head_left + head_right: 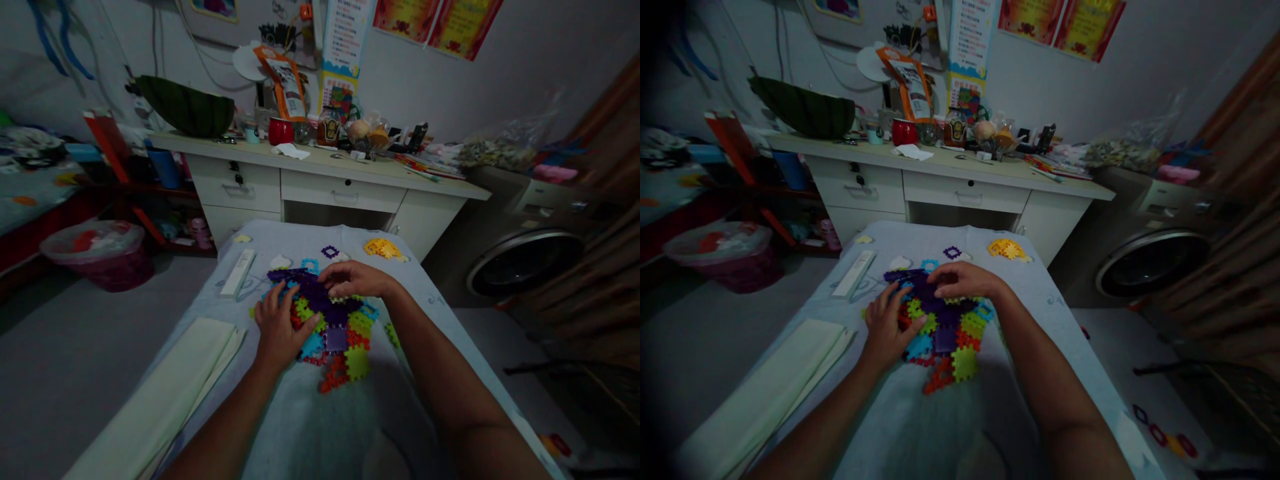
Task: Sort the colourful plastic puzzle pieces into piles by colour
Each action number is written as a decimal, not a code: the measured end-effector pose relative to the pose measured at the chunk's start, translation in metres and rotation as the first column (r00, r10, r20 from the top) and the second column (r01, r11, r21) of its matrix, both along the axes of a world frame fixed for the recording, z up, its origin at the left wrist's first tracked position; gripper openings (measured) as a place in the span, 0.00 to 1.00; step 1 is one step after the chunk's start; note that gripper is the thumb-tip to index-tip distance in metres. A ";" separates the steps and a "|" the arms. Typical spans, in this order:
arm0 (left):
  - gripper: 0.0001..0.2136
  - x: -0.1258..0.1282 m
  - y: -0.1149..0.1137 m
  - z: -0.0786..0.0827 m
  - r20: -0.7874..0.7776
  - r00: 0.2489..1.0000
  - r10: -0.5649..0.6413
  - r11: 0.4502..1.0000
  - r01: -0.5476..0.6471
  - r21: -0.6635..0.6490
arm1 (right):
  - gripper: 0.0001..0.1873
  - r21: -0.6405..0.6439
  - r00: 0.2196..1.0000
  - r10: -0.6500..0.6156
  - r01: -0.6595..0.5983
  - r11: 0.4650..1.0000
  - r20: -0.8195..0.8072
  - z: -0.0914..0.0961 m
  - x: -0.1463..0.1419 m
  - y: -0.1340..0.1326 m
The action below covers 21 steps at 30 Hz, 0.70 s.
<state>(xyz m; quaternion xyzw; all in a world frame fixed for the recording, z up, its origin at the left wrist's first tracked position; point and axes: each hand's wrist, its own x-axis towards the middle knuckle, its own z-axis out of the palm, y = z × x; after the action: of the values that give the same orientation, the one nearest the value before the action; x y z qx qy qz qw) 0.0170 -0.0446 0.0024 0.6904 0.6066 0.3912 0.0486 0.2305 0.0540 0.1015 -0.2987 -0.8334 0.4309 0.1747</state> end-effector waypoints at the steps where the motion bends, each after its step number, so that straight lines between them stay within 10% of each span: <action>1: 0.28 0.000 0.000 -0.001 -0.012 1.000 -0.004 1.000 0.004 -0.001 | 0.18 0.011 0.996 -0.083 0.083 0.996 -0.012 -0.004 0.007 0.011; 3: 0.27 0.001 0.000 -0.002 -0.036 0.999 -0.011 1.000 0.011 -0.003 | 0.16 0.139 0.914 -0.405 0.405 0.904 -0.025 -0.014 0.027 0.038; 5: 0.27 0.000 0.001 -0.004 -0.058 0.998 -0.013 1.000 0.013 -0.001 | 0.17 0.319 0.673 -0.739 0.698 0.642 0.015 -0.026 0.049 0.067; 7: 0.27 0.000 0.002 -0.005 -0.067 0.998 -0.010 1.000 0.010 0.002 | 0.27 0.439 0.371 -0.927 0.825 0.355 0.052 -0.038 0.071 0.092; 9: 0.26 0.000 0.003 -0.007 -0.065 0.998 -0.006 1.000 0.006 0.002 | 0.41 0.483 0.198 -0.972 0.844 0.235 0.127 -0.050 0.090 0.110; 14: 0.25 -0.001 0.004 -0.008 -0.064 0.998 -0.010 1.000 0.010 0.003 | 0.56 0.438 0.124 -0.933 0.856 0.273 0.339 -0.069 0.116 0.135; 21: 0.25 -0.001 0.003 -0.009 -0.082 0.997 -0.006 1.000 0.008 0.024 | 0.51 0.417 0.170 -0.880 0.830 0.370 0.444 -0.072 0.121 0.149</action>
<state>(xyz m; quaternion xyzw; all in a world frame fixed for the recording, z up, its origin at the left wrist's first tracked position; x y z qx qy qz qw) 0.0162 -0.0418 -0.0063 0.7086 0.6008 0.3697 0.0168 0.3519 0.2028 0.0298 -0.8253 -0.5420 0.1034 0.1204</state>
